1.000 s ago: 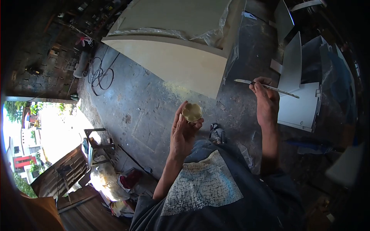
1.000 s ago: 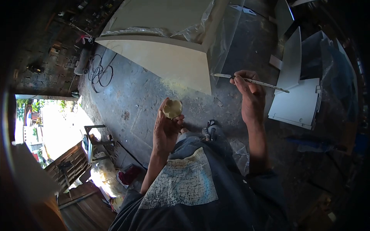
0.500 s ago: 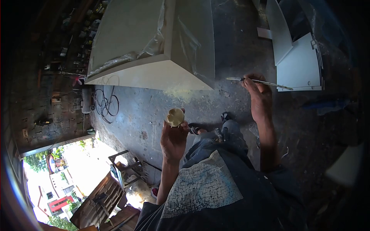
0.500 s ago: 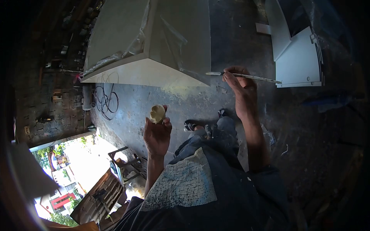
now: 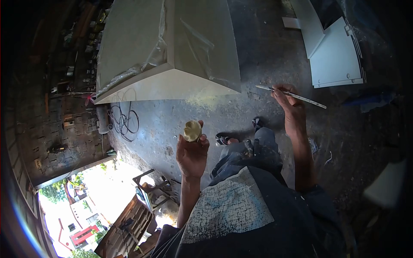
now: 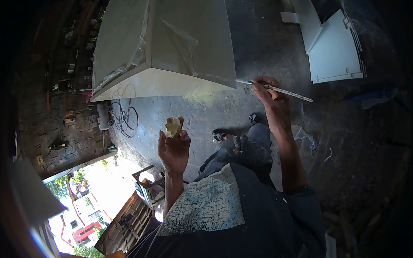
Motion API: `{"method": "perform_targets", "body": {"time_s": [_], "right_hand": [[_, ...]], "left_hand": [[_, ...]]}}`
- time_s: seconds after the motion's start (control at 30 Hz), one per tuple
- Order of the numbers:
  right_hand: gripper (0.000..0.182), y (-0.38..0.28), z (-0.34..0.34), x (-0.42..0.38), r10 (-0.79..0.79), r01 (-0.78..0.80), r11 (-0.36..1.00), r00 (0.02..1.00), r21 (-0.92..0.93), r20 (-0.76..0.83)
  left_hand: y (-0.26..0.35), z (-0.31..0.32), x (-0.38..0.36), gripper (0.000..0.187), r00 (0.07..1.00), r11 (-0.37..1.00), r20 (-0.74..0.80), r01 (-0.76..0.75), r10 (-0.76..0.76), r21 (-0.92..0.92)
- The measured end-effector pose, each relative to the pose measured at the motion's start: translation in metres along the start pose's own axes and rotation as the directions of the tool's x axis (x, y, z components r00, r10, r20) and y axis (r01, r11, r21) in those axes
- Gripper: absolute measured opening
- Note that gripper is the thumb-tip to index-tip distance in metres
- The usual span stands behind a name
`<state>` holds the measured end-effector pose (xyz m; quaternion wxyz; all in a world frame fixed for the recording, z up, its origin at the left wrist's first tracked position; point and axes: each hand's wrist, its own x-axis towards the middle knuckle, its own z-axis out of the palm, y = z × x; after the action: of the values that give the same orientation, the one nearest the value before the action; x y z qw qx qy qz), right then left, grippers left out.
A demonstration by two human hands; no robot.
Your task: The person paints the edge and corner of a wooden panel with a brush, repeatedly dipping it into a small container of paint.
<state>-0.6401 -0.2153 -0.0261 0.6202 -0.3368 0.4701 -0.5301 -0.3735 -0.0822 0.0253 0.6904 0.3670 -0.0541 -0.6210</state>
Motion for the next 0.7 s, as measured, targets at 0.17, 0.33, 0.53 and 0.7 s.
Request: {"method": "perform_targets", "body": {"time_s": [0.17,0.33,0.53,0.7], "right_hand": [[0.019,0.0015,0.0071,0.0003,0.004,-0.005,1.000,0.999,0.022,0.043],[0.020,0.0012,0.0102,0.0025,0.001,-0.001,1.000,0.999,0.001,0.048],[0.019,0.0010,0.0080,0.0046,-0.001,0.003,1.000,0.997,-0.015,0.077],[0.018,-0.0016,0.0072,0.0034,-0.014,0.015,1.000,0.998,-0.014,0.061]], "left_hand": [[-0.0006,-0.0028,-0.0028,0.050,1.000,1.000,-0.021,0.001,-0.001,-0.020],[0.0002,-0.0070,-0.0050,0.048,1.000,1.000,-0.029,-0.005,0.004,-0.009],[-0.0003,-0.0073,-0.0045,0.051,1.000,1.000,-0.031,-0.006,0.005,-0.027],[-0.0019,-0.0015,-0.0032,0.047,0.999,1.000,-0.033,0.018,-0.019,-0.008]]}}
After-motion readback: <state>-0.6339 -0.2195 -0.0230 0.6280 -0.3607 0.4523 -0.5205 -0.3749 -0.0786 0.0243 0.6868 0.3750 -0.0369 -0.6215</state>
